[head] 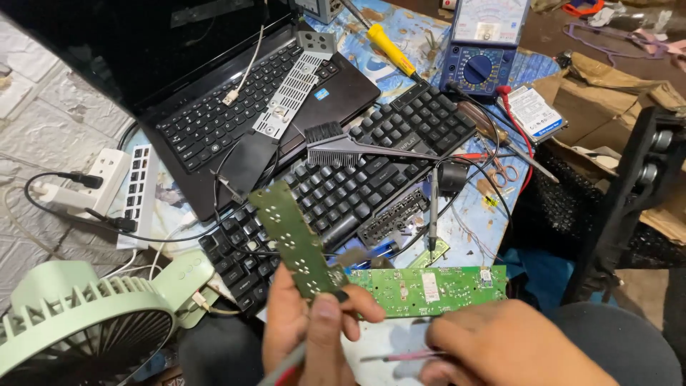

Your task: Testing and inspecting electronic circuit boards using a multimeter and tweezers on a repair bench.

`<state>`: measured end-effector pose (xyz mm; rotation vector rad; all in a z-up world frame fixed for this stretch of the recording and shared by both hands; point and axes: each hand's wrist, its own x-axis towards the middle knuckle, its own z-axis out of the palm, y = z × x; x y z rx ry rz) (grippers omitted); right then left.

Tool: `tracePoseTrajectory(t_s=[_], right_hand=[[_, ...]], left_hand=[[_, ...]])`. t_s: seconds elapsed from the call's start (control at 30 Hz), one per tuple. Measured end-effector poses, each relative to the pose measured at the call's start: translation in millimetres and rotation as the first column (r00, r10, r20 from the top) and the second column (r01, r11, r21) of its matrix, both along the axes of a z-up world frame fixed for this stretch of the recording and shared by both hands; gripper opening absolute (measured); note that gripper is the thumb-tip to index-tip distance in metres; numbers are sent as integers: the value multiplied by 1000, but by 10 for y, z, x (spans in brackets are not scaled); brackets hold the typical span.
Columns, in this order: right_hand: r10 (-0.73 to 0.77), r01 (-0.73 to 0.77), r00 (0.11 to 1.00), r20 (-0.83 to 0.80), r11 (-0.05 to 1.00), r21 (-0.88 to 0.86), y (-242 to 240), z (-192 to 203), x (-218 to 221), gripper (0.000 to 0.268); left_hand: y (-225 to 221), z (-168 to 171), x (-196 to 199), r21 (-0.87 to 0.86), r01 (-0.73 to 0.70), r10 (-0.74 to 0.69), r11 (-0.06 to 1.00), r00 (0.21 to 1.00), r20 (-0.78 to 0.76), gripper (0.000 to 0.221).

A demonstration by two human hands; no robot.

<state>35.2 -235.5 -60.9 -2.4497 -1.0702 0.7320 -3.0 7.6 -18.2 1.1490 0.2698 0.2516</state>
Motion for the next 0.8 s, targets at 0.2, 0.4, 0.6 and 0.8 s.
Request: tracePoseTrajectory(t_s=[0.2,0.4,0.6,0.8], right_hand=[[70,-187,914,400,946,263,385,-265,-172,18],[-1,-220,787,617,934,282,538,-160,-196,18],[-252,9,820,515,904,428,433,-102,174,20],[-286,156,686,669,956,249,709,-51,1684,39]], left_hand=[[106,-87,67,67,-143,141,987,990,25,55],[186,26,73,197,-131,148,972,986,-76,68],[267,-26,130,150,53,-42,987,996,-76,54],[183,133,106,240,115,-96,964,991,-89,55]])
